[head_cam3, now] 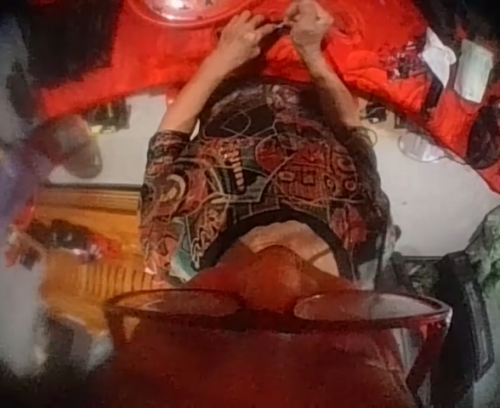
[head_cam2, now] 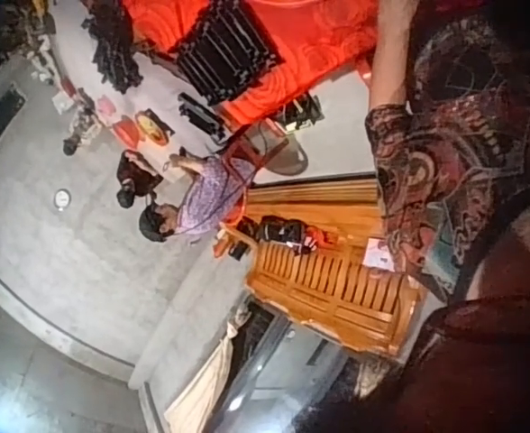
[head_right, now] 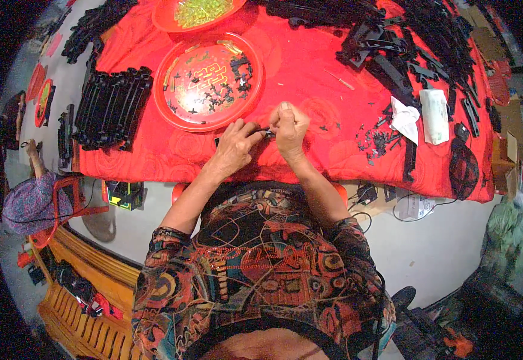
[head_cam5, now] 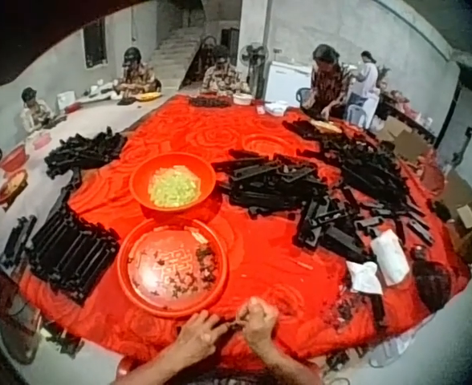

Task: The person assembles toy gun parts by picking small components from a tray and inserting them into black plastic frames by hand.

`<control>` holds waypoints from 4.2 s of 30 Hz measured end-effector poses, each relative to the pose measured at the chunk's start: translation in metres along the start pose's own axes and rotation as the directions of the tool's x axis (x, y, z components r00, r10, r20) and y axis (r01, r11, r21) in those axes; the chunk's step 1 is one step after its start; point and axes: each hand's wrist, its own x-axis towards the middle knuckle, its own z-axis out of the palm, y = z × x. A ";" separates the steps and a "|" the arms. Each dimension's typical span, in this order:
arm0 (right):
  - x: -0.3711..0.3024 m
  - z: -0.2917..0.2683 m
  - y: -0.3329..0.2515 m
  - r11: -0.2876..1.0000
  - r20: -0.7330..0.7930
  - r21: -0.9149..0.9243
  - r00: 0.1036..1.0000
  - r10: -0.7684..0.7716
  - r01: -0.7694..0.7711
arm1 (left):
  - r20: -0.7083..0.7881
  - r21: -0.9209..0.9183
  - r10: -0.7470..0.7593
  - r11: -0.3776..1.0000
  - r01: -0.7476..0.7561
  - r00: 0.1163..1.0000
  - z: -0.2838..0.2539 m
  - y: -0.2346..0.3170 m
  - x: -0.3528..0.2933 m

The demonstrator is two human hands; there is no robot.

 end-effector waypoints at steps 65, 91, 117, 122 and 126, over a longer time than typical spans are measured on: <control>-0.069 -0.040 -0.074 0.128 0.384 -0.921 0.914 0.128 0.368 | 0.370 -0.922 -0.754 -0.228 0.313 0.543 0.030 0.075 -0.006; -0.090 -0.033 -0.072 0.270 0.301 -0.922 0.952 0.053 0.276 | 0.372 -0.851 -0.728 -0.019 0.525 0.577 0.021 0.088 0.022; -0.037 -0.060 -0.066 0.263 0.396 -0.895 0.913 0.097 0.361 | -0.498 -0.183 -0.389 0.921 0.345 0.775 0.005 0.054 0.015; -0.009 -0.088 -0.070 0.233 0.512 -0.856 0.820 0.258 0.461 | -0.297 0.178 -0.032 0.980 0.088 0.954 0.006 0.048 0.006; 0.003 -0.096 -0.074 0.223 0.537 -0.844 0.782 0.316 0.488 | -0.195 0.152 -0.023 0.987 0.053 0.981 0.012 0.041 0.008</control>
